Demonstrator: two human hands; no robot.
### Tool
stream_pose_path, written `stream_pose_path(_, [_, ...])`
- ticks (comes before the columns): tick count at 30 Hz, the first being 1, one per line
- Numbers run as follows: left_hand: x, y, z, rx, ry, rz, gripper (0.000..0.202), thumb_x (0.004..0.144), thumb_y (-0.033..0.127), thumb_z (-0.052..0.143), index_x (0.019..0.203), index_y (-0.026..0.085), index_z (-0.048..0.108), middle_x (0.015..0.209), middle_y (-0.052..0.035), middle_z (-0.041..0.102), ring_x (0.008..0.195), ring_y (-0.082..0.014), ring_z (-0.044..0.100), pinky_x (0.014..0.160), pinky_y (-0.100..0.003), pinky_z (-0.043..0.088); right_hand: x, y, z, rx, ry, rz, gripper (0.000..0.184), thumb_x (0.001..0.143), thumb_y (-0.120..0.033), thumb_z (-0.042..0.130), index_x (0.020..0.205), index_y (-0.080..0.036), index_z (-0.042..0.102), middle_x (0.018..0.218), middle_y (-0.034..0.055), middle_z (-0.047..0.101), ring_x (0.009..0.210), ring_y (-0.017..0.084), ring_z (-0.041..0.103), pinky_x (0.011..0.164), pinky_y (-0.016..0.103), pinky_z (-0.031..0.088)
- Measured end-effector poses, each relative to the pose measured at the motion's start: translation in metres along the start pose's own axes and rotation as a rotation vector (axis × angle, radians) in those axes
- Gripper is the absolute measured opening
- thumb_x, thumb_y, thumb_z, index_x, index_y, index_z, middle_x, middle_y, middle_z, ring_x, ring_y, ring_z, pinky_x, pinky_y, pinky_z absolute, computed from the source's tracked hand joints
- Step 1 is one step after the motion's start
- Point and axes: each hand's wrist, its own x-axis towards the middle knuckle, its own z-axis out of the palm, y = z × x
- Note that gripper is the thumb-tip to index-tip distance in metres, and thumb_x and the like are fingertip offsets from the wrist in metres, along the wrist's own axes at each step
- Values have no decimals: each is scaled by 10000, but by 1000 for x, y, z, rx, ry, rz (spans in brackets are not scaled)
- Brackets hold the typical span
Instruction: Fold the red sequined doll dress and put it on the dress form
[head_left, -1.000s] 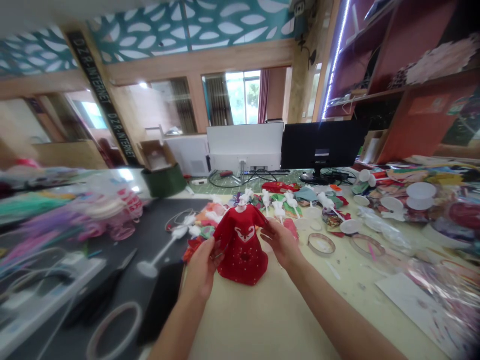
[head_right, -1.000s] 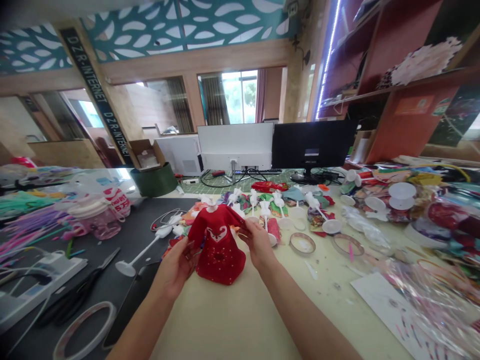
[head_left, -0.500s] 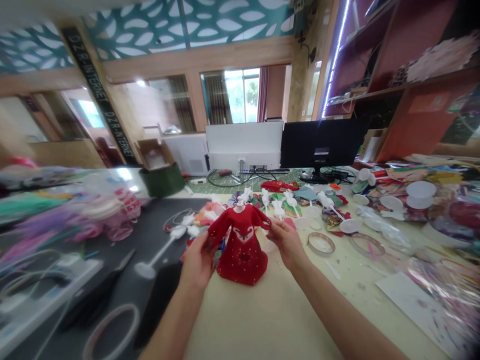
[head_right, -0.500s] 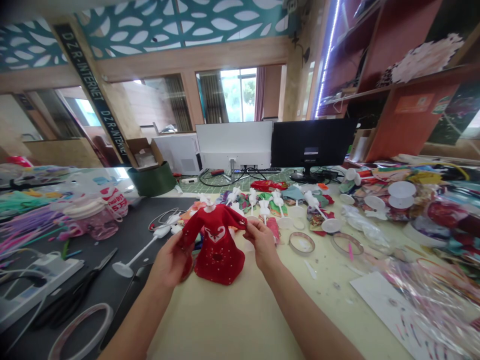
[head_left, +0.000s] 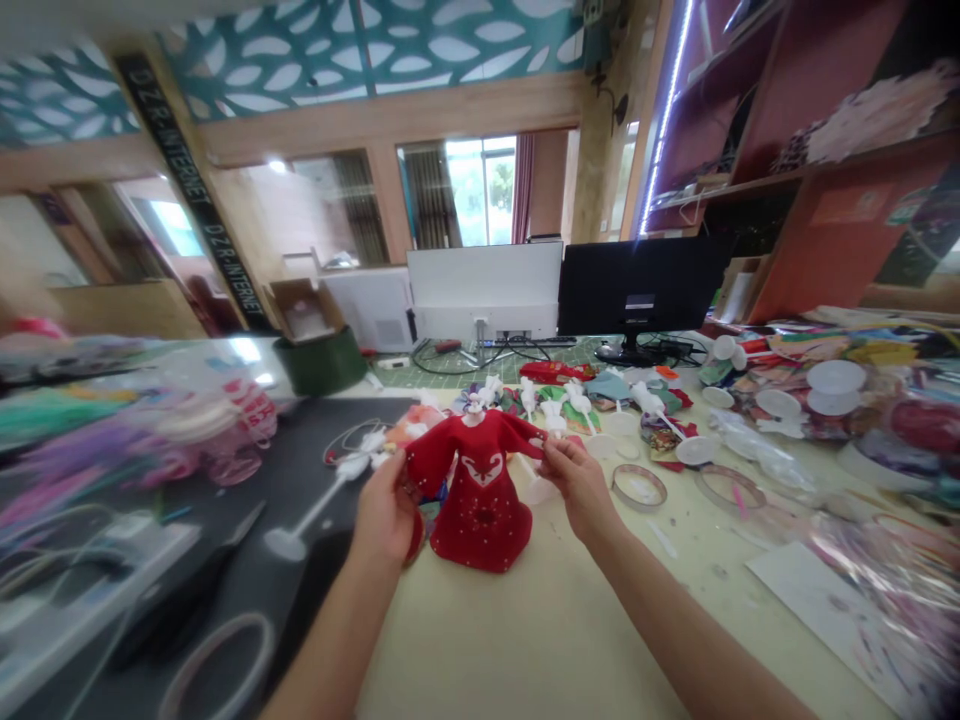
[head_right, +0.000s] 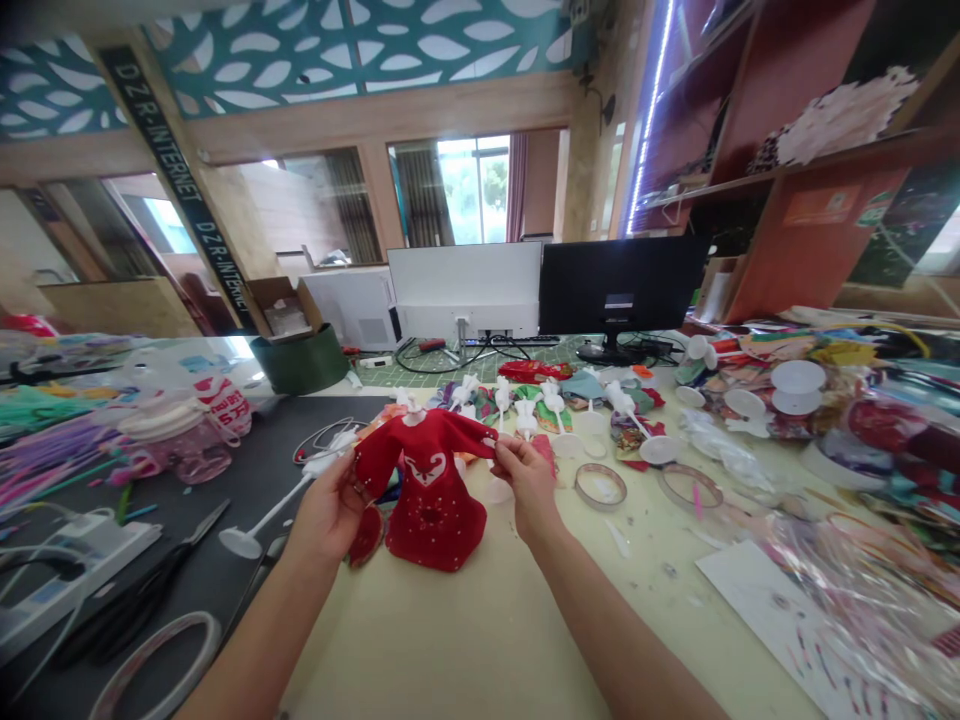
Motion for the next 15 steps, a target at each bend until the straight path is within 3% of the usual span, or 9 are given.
stream_pose_path(8, [6, -2, 6, 3, 27, 37, 71, 782, 95, 570, 815, 125, 626, 718, -8, 690, 584, -107, 647, 539, -179, 524, -2, -1, -1, 12, -91, -12, 367, 674, -529, 663, 767, -175, 685, 665, 1, 604, 615, 114, 537, 613, 247, 445])
stream_pose_path(15, [8, -3, 6, 12, 37, 58, 95, 766, 109, 588, 848, 129, 632, 702, 3, 684, 567, -102, 638, 556, -188, 531, 1, -4, 2, -37, -134, 37, 275, 652, -441, 722, 778, -199, 688, 804, 17, 655, 758, 147, 570, 686, 251, 429])
